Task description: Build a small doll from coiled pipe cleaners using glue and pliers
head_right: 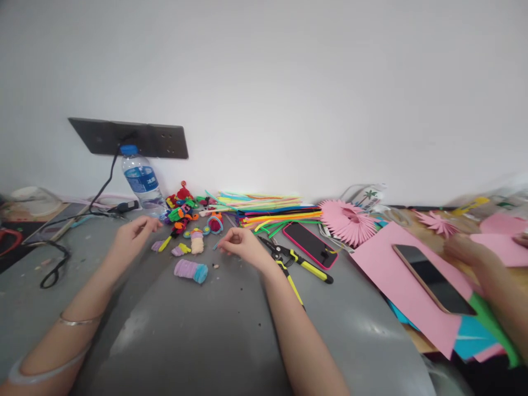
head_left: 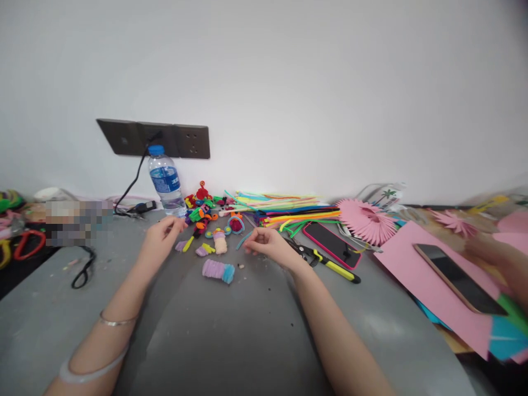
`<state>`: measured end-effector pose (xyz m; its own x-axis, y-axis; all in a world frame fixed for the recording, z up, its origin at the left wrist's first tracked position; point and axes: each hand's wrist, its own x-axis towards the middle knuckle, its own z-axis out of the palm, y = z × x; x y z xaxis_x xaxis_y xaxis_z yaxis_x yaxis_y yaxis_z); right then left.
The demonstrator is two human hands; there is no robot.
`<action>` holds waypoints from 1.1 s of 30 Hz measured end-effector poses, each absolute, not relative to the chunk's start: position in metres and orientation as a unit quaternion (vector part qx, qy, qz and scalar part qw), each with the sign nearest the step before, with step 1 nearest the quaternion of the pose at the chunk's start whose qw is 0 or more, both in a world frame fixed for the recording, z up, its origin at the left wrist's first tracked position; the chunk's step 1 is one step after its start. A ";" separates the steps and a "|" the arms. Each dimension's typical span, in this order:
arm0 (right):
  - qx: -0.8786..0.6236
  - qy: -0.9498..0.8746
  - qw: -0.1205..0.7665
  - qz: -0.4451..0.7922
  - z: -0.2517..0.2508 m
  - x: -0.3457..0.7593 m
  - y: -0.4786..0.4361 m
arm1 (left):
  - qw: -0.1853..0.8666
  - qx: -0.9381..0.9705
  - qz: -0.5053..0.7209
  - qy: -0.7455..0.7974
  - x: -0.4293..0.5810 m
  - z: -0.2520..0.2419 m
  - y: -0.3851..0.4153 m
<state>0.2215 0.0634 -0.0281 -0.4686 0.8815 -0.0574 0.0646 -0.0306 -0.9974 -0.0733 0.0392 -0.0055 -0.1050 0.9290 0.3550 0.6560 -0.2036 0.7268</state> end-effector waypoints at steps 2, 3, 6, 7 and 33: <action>-0.387 -0.607 0.331 0.610 -0.030 0.221 0.064 | 0.163 0.671 0.360 0.627 -0.079 -0.009 0.042; -0.388 -0.606 0.329 0.612 -0.030 0.221 0.064 | 0.171 0.682 0.329 0.631 -0.082 -0.011 0.043; -0.396 -0.597 0.333 0.613 -0.031 0.221 0.065 | 0.206 0.694 0.252 0.642 -0.091 -0.017 0.045; -0.400 -0.594 0.336 0.612 -0.032 0.221 0.066 | 0.214 0.693 0.232 0.648 -0.094 -0.018 0.046; -0.388 -0.553 0.372 0.637 -0.029 0.209 0.060 | 0.541 0.509 0.422 0.520 -0.064 0.002 0.029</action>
